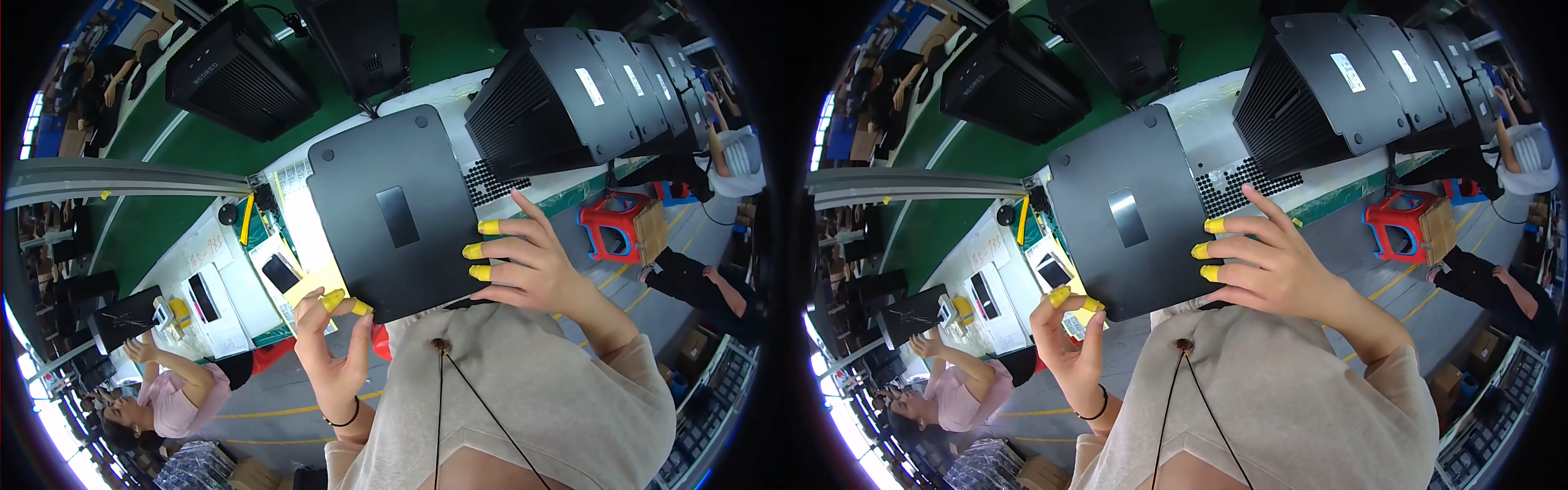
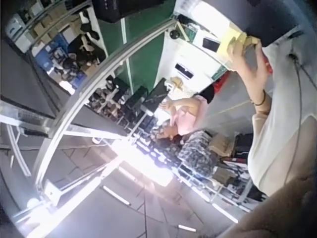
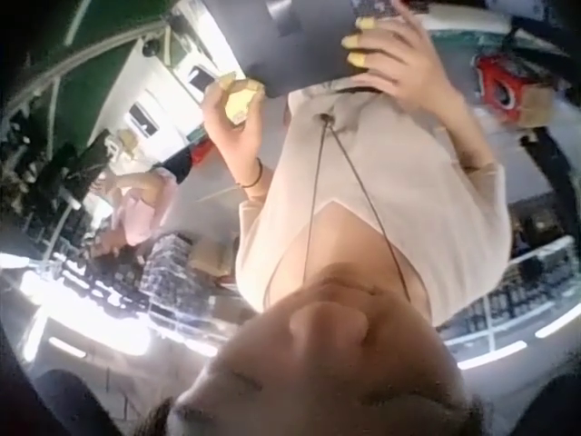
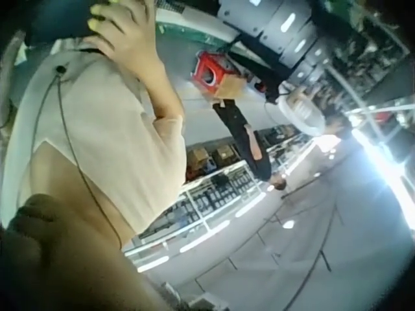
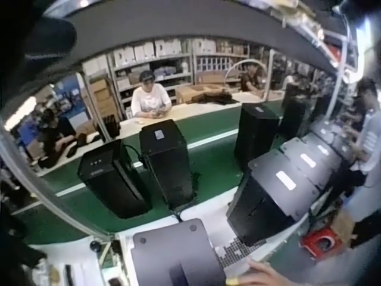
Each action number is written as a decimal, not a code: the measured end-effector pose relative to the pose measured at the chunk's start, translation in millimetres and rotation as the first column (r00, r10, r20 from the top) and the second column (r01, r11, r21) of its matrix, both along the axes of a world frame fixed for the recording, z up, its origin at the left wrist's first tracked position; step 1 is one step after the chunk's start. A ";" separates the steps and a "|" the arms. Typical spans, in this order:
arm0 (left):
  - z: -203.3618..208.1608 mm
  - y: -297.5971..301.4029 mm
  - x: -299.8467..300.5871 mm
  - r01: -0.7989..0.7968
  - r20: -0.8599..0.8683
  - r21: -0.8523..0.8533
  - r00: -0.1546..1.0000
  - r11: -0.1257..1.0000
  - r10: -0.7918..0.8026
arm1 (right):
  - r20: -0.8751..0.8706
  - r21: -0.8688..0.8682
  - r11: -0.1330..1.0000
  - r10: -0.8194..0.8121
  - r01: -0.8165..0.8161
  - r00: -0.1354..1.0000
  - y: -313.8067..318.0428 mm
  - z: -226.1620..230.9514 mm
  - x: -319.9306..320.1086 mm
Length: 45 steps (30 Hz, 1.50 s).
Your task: Applying labels, cleaning, and preparing speaker units for packaging on an assembly line.
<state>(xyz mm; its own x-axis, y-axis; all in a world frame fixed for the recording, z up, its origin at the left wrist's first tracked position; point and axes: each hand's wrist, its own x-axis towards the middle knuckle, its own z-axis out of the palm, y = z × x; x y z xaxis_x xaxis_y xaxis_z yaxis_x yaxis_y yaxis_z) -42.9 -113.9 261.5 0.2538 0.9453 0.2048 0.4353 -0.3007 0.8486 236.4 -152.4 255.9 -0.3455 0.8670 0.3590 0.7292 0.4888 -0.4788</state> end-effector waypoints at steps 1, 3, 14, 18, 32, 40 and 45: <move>0.1 0.1 0.1 -0.001 -0.001 -0.001 1.000 1.000 0.001 | -0.001 -0.001 1.000 0.001 -0.001 1.000 -1.0 -2.0 0.2; -0.4 0.3 -0.1 0.079 -0.020 0.051 0.997 0.996 -0.078 | 0.023 0.067 0.998 0.007 -0.008 1.000 -1.7 -6.3 -0.2; 5.6 -0.6 17.2 0.026 -0.242 0.317 0.969 0.948 0.054 | -0.045 0.072 0.997 -0.024 0.027 0.999 -3.5 -15.3 -2.3; -5.9 -8.6 13.0 0.146 -0.332 0.483 0.943 0.863 0.027 | -0.054 0.066 0.998 -0.003 0.007 0.999 -3.5 -15.2 -1.7; -217.3 -8.4 -95.1 -0.902 -0.160 -0.212 0.412 0.377 0.897 | -0.745 -0.520 0.844 -0.371 -0.133 0.554 -4.3 -25.8 -45.6; -299.0 -37.7 -128.8 -0.944 -0.774 -0.018 0.221 0.329 0.593 | -0.707 -0.495 0.867 -0.357 -0.065 0.611 -5.5 -35.0 -47.0; -278.7 -32.3 -133.0 -0.892 -0.313 -0.199 0.450 0.406 0.836 | -0.695 -0.505 0.862 -0.374 -0.047 0.614 -2.2 -34.1 -48.8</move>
